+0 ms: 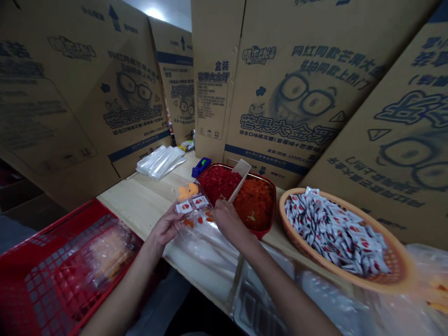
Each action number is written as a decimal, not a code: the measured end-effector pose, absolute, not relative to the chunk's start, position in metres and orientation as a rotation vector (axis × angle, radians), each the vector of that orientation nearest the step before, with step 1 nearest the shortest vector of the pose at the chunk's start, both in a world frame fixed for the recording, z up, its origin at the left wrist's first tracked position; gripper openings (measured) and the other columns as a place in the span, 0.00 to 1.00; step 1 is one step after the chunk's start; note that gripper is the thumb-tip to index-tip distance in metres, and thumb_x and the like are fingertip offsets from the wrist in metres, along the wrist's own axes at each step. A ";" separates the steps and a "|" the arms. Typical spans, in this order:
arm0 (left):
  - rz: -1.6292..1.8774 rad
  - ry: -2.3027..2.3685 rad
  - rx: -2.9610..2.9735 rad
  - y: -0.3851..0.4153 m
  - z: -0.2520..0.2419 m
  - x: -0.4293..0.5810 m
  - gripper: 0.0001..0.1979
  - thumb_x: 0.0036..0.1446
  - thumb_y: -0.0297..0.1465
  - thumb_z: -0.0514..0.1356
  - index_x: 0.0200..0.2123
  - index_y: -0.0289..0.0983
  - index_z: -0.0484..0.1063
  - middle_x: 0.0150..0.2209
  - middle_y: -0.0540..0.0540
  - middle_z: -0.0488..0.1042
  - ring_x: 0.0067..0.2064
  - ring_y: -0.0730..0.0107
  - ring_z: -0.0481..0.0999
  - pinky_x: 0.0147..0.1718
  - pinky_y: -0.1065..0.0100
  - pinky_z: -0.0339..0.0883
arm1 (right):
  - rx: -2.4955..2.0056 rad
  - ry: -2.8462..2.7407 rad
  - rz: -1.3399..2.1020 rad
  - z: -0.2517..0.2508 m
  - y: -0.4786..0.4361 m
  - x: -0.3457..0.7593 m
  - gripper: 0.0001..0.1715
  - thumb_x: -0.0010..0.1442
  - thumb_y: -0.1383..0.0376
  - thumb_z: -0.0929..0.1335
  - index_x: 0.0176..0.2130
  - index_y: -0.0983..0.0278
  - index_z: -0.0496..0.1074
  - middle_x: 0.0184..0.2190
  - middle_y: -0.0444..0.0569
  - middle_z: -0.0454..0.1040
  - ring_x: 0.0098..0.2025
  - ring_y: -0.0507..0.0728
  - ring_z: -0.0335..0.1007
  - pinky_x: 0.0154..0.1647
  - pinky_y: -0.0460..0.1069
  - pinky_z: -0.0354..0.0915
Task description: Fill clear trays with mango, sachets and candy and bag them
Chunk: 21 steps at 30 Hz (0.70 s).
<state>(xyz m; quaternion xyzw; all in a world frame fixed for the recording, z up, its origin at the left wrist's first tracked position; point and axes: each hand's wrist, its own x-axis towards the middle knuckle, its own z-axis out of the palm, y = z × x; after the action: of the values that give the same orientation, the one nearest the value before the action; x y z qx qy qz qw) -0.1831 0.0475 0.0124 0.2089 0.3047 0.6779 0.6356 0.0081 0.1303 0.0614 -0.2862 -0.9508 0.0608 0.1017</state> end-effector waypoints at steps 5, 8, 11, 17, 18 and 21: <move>1.582 0.703 0.428 0.046 0.021 -0.175 0.35 0.43 0.14 0.57 0.54 0.43 0.56 0.45 0.45 0.72 0.44 0.64 0.74 0.43 0.58 0.69 | -0.915 -2.866 -0.001 0.065 0.124 0.005 0.12 0.59 0.71 0.62 0.31 0.67 0.73 0.32 0.52 0.67 0.39 0.57 0.60 0.39 0.49 0.53; 1.580 0.724 0.403 0.044 0.024 -0.171 0.36 0.42 0.14 0.57 0.54 0.43 0.56 0.45 0.46 0.72 0.43 0.64 0.74 0.42 0.59 0.69 | -0.890 -2.902 0.004 0.071 0.120 0.006 0.13 0.60 0.71 0.60 0.32 0.66 0.73 0.33 0.52 0.67 0.39 0.57 0.60 0.40 0.49 0.53; 1.571 0.722 0.404 0.042 0.024 -0.169 0.35 0.42 0.14 0.57 0.54 0.42 0.57 0.44 0.45 0.72 0.42 0.64 0.74 0.43 0.57 0.68 | -0.851 -2.906 0.052 0.074 0.118 0.008 0.15 0.62 0.69 0.59 0.34 0.65 0.73 0.33 0.52 0.68 0.39 0.56 0.60 0.40 0.49 0.52; 1.560 0.763 0.417 0.039 0.029 -0.167 0.31 0.43 0.14 0.57 0.51 0.40 0.61 0.42 0.45 0.73 0.41 0.65 0.75 0.41 0.59 0.70 | -0.853 -2.749 0.208 0.077 0.119 0.020 0.10 0.58 0.71 0.63 0.28 0.65 0.73 0.31 0.49 0.68 0.36 0.54 0.60 0.35 0.47 0.52; 1.549 0.783 0.415 0.037 0.031 -0.166 0.29 0.43 0.15 0.57 0.50 0.39 0.62 0.42 0.45 0.74 0.41 0.64 0.75 0.40 0.61 0.71 | -0.868 -2.679 0.242 0.080 0.119 0.028 0.09 0.56 0.71 0.64 0.27 0.65 0.72 0.30 0.49 0.67 0.35 0.53 0.60 0.34 0.47 0.53; 1.504 0.844 0.393 0.028 0.033 -0.166 0.27 0.43 0.14 0.57 0.48 0.37 0.65 0.43 0.44 0.74 0.41 0.63 0.75 0.40 0.64 0.72 | -0.912 -2.408 0.253 0.090 0.115 0.073 0.08 0.54 0.72 0.65 0.26 0.65 0.72 0.28 0.47 0.67 0.34 0.52 0.61 0.34 0.46 0.55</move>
<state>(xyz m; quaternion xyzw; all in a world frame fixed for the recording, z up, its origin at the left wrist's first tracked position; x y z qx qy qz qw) -0.1656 0.0277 0.0331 0.1719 0.3692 0.6576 0.6338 0.0729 0.1155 0.0903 -0.3390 -0.8952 0.0939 0.2736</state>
